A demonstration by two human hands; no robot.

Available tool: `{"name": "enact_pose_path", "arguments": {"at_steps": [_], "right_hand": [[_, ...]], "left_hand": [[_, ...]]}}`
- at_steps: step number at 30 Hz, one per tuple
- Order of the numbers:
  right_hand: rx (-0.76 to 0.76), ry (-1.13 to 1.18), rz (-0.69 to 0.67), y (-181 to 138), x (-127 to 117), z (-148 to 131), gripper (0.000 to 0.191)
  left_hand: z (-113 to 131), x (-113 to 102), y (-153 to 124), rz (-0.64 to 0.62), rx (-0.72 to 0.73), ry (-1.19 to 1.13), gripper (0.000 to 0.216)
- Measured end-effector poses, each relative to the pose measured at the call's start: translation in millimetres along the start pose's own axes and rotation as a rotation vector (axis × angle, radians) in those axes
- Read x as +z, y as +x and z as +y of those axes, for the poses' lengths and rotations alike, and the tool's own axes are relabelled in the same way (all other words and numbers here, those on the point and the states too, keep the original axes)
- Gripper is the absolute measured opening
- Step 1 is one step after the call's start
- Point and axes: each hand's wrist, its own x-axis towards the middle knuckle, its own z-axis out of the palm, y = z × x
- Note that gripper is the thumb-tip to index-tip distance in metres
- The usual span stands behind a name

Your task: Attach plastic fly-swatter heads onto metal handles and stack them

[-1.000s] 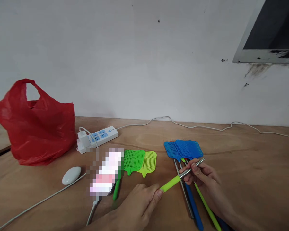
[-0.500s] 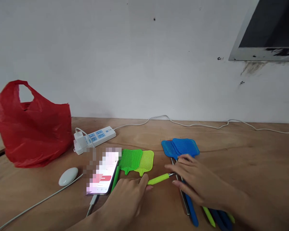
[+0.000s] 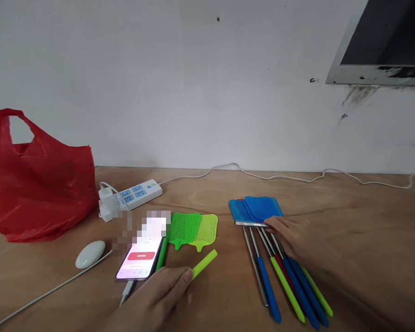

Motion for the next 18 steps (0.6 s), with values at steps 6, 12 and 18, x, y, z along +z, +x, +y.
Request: {"name": "enact_pose_path", "arguments": {"at_steps": [6, 12, 18], "right_hand": [[0.149, 0.139, 0.016, 10.2, 6.5, -26.6, 0.024], [0.184, 0.167, -0.012, 9.0, 16.4, -32.5, 0.027], [0.253, 0.206, -0.021, 1.6, 20.6, -33.2, 0.027]], "left_hand": [[11.3, 15.5, 15.8, -0.077, -0.149, 0.517, 0.042], [-2.8, 14.0, 19.6, -0.080, -0.081, 0.745, 0.042], [-6.1, 3.2, 14.9, -0.064, -0.252, 0.665, 0.036]]}}
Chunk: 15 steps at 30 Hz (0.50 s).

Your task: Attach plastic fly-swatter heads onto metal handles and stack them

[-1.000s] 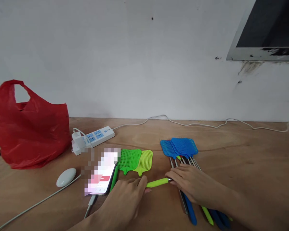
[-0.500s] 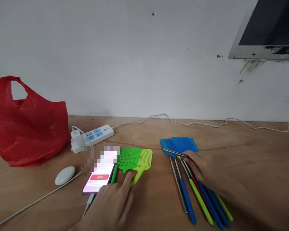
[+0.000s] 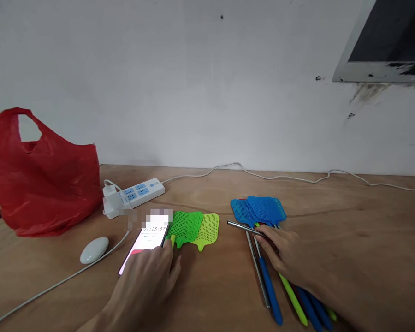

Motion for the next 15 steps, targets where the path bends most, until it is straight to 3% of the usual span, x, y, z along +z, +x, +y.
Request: {"name": "enact_pose_path", "arguments": {"at_steps": [5, 9, 12, 15], "right_hand": [[-0.158, -0.099, 0.043, 0.4, 3.7, 5.3, 0.028], [-0.210, -0.162, 0.001, -2.0, -0.7, 2.4, 0.028], [-0.198, -0.084, -0.064, -4.4, -6.3, -4.9, 0.024], [-0.230, 0.019, -0.088, -6.1, -6.6, -12.5, 0.027]], "left_hand": [[8.0, -4.2, 1.2, 0.037, 0.192, -0.224, 0.025], [12.8, -0.5, 5.1, 0.237, 0.301, -0.389, 0.022], [16.8, 2.8, 8.9, 0.389, 0.364, -0.405, 0.027], [24.1, 2.3, 13.1, 0.402, 0.435, -0.364, 0.033]]}}
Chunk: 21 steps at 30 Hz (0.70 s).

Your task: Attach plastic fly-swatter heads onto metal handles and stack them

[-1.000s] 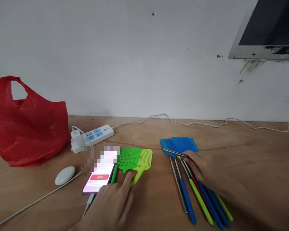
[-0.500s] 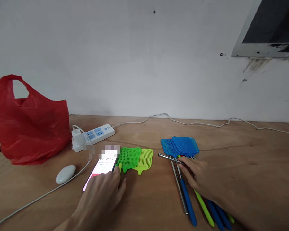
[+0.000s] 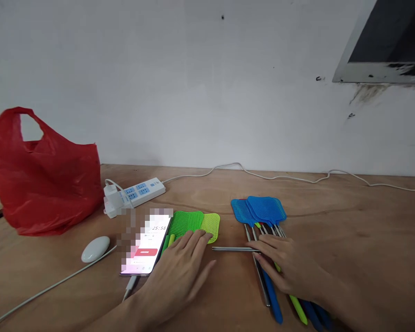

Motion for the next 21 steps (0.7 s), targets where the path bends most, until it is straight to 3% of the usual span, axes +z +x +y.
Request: {"name": "enact_pose_path", "arguments": {"at_steps": [4, 7, 12, 17, 21], "right_hand": [[-0.084, 0.007, 0.027, 1.7, 5.2, -6.8, 0.031], [-0.048, -0.006, 0.039, 2.4, 2.9, -7.9, 0.025], [0.025, 0.064, -0.011, 0.4, -4.6, -4.7, 0.023], [-0.046, -0.034, -0.040, 3.6, -5.0, -8.8, 0.035], [-0.078, 0.033, -0.046, 4.4, -18.6, -6.6, 0.038]], "left_hand": [[8.4, 1.7, 10.1, -0.179, 0.030, -0.030, 0.017], [11.0, 0.6, 12.4, -0.291, 0.012, -0.061, 0.021], [6.1, -4.5, 6.1, -0.326, -0.019, -0.060, 0.021], [2.8, -6.2, 0.7, -0.365, -0.014, -0.076, 0.025], [-2.8, -5.2, -9.5, -0.385, -0.019, -0.067, 0.034]]}}
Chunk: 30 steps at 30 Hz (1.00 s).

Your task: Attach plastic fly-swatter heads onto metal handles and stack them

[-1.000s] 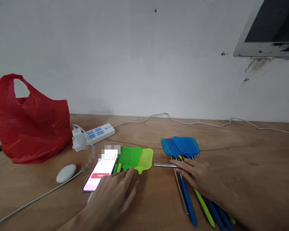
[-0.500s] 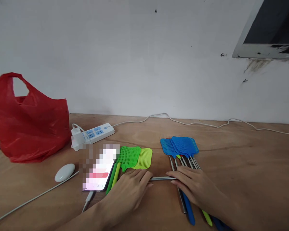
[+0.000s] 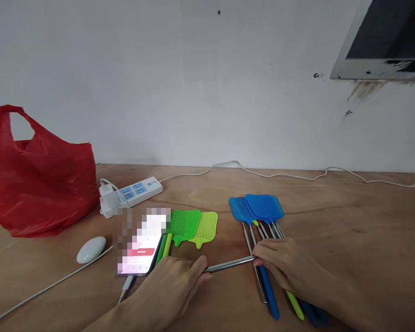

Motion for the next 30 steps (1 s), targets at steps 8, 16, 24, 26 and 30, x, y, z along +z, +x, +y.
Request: {"name": "enact_pose_path", "arguments": {"at_steps": [8, 16, 24, 26, 30], "right_hand": [[0.166, 0.139, -0.033, -20.4, -8.2, 12.2, 0.021], [0.184, 0.087, -0.164, -26.2, -13.4, 8.1, 0.021], [0.108, -0.011, -0.166, -22.0, -11.5, 1.2, 0.028], [0.056, -0.009, -0.129, -13.9, -12.4, -9.6, 0.028], [0.032, 0.017, -0.079, -1.7, -11.3, -25.7, 0.028]], "left_hand": [[-18.5, -5.2, -26.6, 0.063, -0.029, -0.141, 0.048], [-25.5, -2.6, -32.9, 0.022, -0.016, -0.138, 0.045], [-28.9, 5.4, -25.9, 0.040, 0.048, -0.090, 0.045], [-23.1, 6.7, -19.9, 0.040, 0.107, -0.061, 0.045], [-9.8, 8.8, -10.3, 0.039, 0.141, -0.002, 0.044]]}}
